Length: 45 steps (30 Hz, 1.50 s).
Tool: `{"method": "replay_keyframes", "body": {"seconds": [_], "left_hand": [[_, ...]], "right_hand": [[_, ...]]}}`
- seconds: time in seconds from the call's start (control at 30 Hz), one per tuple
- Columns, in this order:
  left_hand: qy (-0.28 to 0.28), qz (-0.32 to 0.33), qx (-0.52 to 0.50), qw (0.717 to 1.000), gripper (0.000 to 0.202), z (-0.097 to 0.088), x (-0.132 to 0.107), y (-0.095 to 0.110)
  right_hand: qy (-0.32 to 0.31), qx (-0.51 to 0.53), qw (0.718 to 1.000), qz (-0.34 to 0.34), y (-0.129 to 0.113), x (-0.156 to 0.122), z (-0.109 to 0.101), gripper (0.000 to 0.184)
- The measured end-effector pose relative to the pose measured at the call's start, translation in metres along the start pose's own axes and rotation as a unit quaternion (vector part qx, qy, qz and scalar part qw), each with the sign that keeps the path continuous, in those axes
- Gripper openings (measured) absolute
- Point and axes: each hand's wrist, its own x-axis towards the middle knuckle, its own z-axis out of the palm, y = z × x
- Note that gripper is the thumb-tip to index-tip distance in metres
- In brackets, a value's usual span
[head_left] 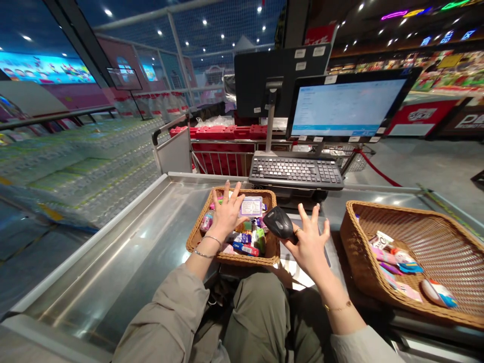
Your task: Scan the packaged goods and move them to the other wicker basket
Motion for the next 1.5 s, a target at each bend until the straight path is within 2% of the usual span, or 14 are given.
{"method": "replay_keyframes", "body": {"seconds": [0.2, 0.53, 1.1, 1.5], "left_hand": [[0.019, -0.001, 0.007, 1.0, 0.077, 0.0031, 0.0006, 0.0004], [0.041, -0.002, 0.004, 0.999, 0.075, 0.0065, 0.0005, 0.0008], [0.06, -0.008, 0.007, 0.998, 0.079, 0.0084, 0.0012, 0.0028], [0.053, -0.017, 0.017, 0.998, 0.081, 0.0089, 0.002, 0.0035]], "right_hand": [[0.004, 0.004, 1.0, -0.003, -0.0029, 0.001, -0.0025, 0.024], [0.009, 0.004, 1.0, -0.003, -0.0051, 0.0017, -0.0027, 0.02], [-0.002, 0.024, 1.0, -0.007, -0.0078, 0.0, -0.0043, 0.017], [-0.006, 0.025, 1.0, -0.012, -0.0078, -0.001, -0.005, 0.018]]}}
